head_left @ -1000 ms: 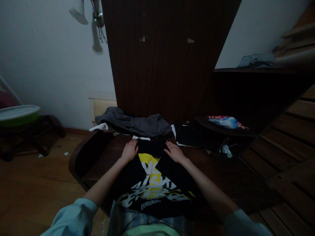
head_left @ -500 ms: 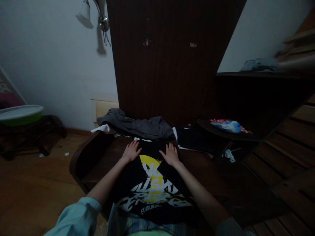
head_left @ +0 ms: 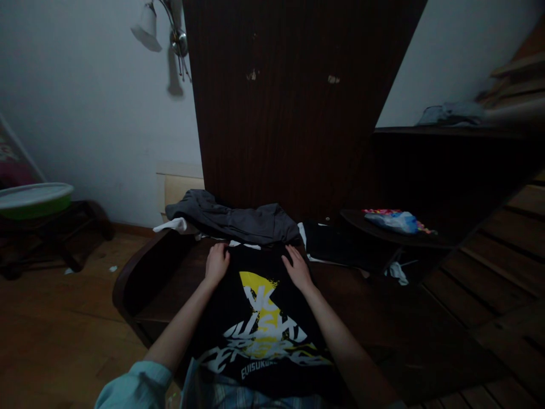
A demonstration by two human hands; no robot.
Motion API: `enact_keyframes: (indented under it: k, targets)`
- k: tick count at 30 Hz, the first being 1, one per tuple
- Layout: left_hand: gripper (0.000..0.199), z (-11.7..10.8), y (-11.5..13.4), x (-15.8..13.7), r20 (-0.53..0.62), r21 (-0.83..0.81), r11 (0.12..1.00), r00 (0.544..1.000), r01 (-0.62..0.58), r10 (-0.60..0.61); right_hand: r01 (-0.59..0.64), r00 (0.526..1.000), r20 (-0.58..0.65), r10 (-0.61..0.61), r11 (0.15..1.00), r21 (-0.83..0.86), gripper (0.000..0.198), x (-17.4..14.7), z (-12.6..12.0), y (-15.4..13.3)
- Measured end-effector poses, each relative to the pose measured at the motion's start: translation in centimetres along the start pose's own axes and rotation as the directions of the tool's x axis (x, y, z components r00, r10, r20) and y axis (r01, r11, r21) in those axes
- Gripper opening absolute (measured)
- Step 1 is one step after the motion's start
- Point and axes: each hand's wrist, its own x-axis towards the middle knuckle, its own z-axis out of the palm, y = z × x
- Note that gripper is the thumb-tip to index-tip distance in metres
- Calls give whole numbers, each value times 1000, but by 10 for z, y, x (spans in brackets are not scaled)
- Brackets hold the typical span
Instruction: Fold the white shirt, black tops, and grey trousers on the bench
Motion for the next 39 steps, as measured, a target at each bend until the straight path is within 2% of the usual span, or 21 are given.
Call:
enact_keyframes:
  k: [3, 5, 7, 14, 20, 22, 26, 28, 32, 37, 39]
  targets:
    - [26, -3, 0, 0, 15, 53, 984, 985, 168, -169, 119, 989, 75, -126, 989, 86, 50, -1, 1, 0]
    - [29, -4, 2, -1, 59, 95, 975, 976, 203, -209, 149, 974, 159, -160, 985, 81, 51, -2, 3, -1]
    - [32, -4, 4, -1, 89, 142, 965, 969, 218, -232, 141, 964, 222, -147, 989, 43, 53, -4, 5, -1]
    - [35, -4, 5, -2, 159, 189, 954, 951, 234, -265, 115, 960, 255, -111, 993, -1, 52, -3, 5, -2]
    - [28, -6, 7, -1, 216, 157, 977, 960, 144, -176, 128, 956, 271, -111, 991, -47, 49, -5, 3, -4]
    - [36, -12, 4, 3, 293, 154, 976, 937, 151, -191, 132, 953, 284, -105, 988, -77, 49, -5, 3, -6]
    - [58, -27, -13, 2, 477, 139, 980, 858, 144, -193, 140, 950, 295, -102, 984, -112, 50, -5, 3, -7]
    - [59, -30, -23, -5, 507, 125, 986, 847, 110, -158, 144, 951, 291, -106, 983, -113, 50, -5, 4, -6]
    - [54, -29, -30, -22, 449, 107, 989, 883, 99, -137, 133, 964, 238, -116, 990, -56, 48, -6, 8, -4]
    - [56, -26, -25, -19, 447, 75, 988, 881, 133, -152, 34, 999, -20, -32, 987, 158, 34, 3, 3, 2]
    - [59, -25, -24, -10, 466, 41, 991, 875, 128, -133, -15, 998, -50, 27, 976, 217, 31, 10, -6, 7]
